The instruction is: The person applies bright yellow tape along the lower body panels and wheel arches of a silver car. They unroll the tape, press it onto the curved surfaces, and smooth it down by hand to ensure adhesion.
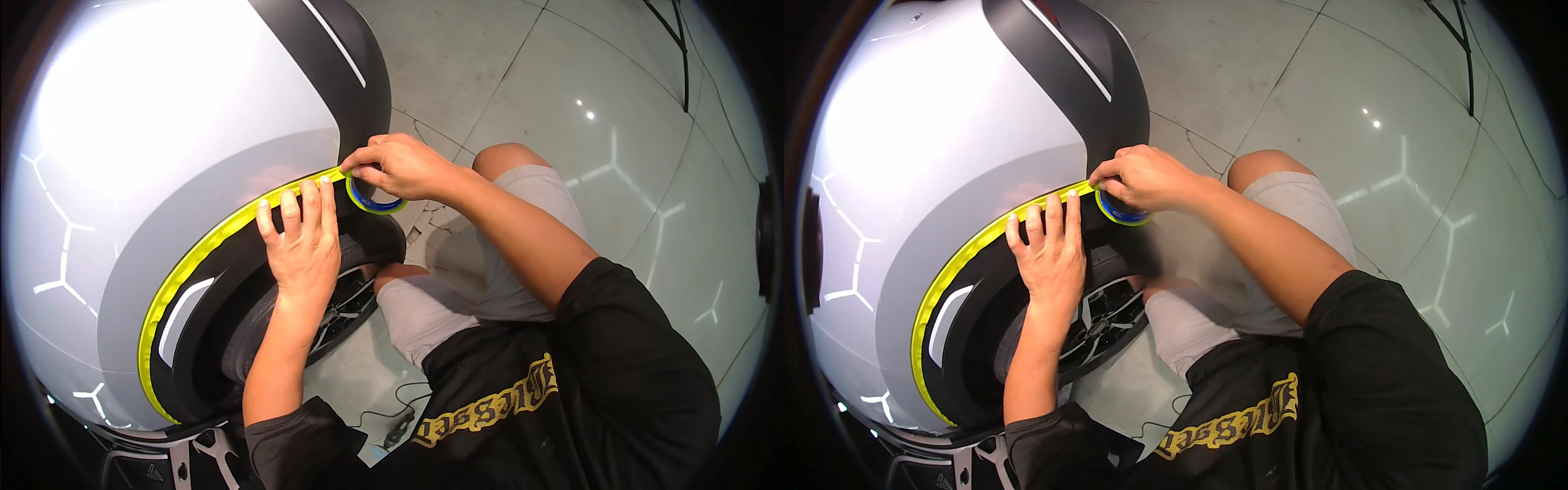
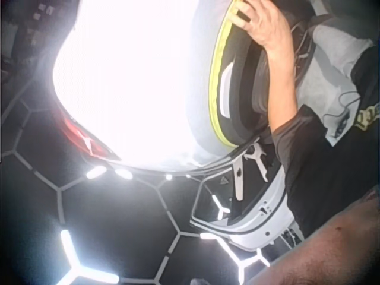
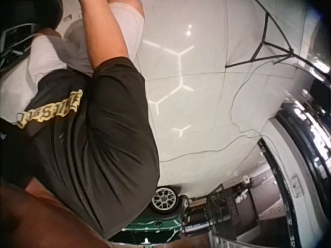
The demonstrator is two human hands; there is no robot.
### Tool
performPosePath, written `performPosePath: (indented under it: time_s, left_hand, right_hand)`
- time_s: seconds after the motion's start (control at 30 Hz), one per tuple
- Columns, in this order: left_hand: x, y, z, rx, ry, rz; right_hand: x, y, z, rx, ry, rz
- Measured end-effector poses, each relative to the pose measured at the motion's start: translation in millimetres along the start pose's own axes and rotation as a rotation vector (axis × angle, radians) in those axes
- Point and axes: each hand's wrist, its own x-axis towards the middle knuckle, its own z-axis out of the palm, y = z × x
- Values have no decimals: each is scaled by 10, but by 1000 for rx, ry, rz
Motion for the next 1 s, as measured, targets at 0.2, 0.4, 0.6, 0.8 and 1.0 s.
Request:
performPosePath:
  time_s: [0.2,0.4,0.6,0.8,1.0]
  left_hand:
    - [-55,35,-14,-47,17,-41]
    - [-15,39,9,-13,-3,-36]
    - [70,61,30,7,-17,0]
    - [152,58,53,3,-17,15]
    - [239,61,16,26,-96,83]
  right_hand:
    - [-236,-46,-98,9,56,-25]
    - [-152,-21,-5,-12,74,-5]
    - [-70,7,104,-15,87,19]
    - [-74,-21,127,5,80,51]
    - [-94,-13,86,10,39,60]
